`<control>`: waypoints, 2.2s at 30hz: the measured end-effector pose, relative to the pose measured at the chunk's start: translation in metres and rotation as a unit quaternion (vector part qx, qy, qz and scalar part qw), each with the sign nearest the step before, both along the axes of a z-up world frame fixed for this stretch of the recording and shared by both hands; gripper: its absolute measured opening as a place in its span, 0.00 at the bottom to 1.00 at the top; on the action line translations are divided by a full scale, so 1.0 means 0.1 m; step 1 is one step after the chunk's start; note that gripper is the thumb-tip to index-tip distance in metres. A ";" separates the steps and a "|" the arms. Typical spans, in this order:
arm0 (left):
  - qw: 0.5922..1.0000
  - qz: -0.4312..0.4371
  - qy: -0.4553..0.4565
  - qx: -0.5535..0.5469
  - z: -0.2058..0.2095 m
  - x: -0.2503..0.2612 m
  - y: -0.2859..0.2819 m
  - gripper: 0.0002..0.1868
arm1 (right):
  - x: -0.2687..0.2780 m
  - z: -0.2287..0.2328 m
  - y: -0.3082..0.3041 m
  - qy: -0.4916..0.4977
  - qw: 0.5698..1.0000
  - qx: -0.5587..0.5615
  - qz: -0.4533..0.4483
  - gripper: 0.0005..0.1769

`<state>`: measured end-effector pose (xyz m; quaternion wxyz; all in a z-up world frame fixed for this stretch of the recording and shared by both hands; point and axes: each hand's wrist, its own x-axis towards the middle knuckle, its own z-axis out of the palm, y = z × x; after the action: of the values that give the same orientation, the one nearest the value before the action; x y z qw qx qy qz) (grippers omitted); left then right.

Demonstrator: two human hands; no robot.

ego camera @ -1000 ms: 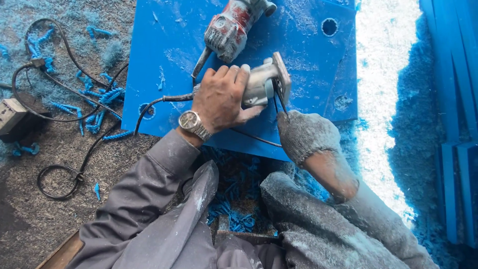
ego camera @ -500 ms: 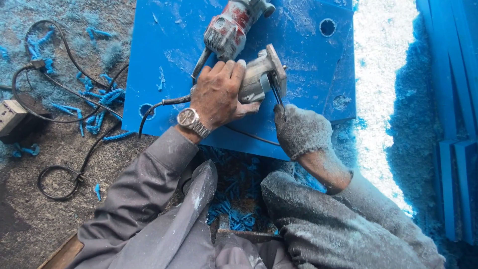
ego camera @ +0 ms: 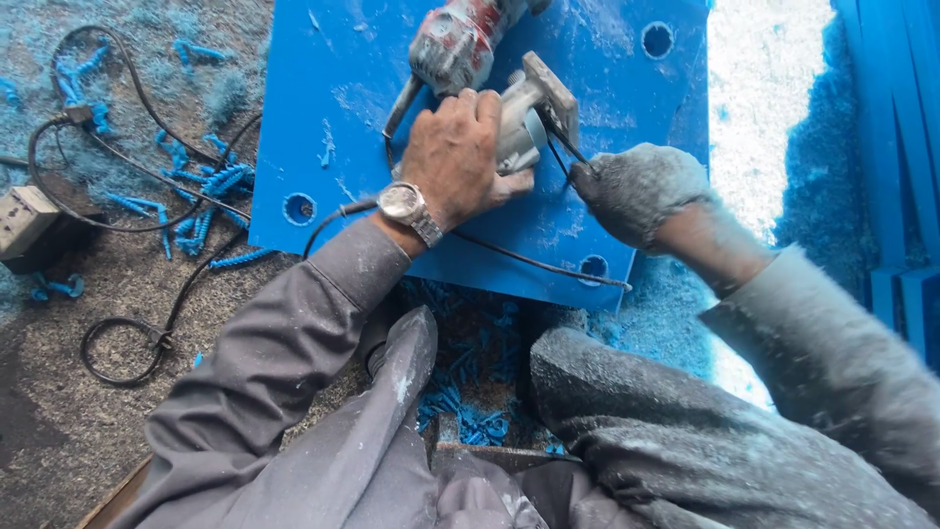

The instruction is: Using a wrench to adjust and replace bits on a handheld electric router on a workshop floor.

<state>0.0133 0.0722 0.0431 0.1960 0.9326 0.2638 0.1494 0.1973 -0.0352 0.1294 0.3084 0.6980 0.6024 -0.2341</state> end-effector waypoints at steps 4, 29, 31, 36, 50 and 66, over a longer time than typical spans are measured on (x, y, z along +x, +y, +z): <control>0.999 0.036 0.019 -0.020 0.02 0.08 -0.08 0.46 | 0.10 0.01 0.10 0.000 0.995 -0.086 0.055 0.14; 0.997 -0.028 0.071 0.033 -0.01 0.13 -0.08 0.50 | -0.05 -0.22 -0.22 0.134 0.971 0.065 -0.188 0.21; 0.997 -0.036 0.032 0.059 -0.05 0.10 -0.03 0.48 | 0.00 -0.37 -0.27 0.142 0.978 0.143 -0.050 0.16; 0.997 -0.038 0.013 0.061 -0.04 0.08 -0.04 0.48 | -0.02 -0.53 -0.35 0.148 0.970 0.118 -0.153 0.17; 0.999 -0.035 0.025 0.006 0.08 0.09 0.14 0.45 | 0.01 -0.84 -0.44 0.063 0.908 0.414 -0.016 0.20; 0.947 0.070 -0.141 -0.281 -0.04 -0.06 -1.01 0.20 | -0.28 -0.45 -1.03 0.048 0.947 0.284 -0.140 0.21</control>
<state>0.0077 -0.0284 0.0395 0.4745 0.7881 0.3295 0.2124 0.1696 -0.1382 0.0848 0.0321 0.8217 0.5546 -0.1274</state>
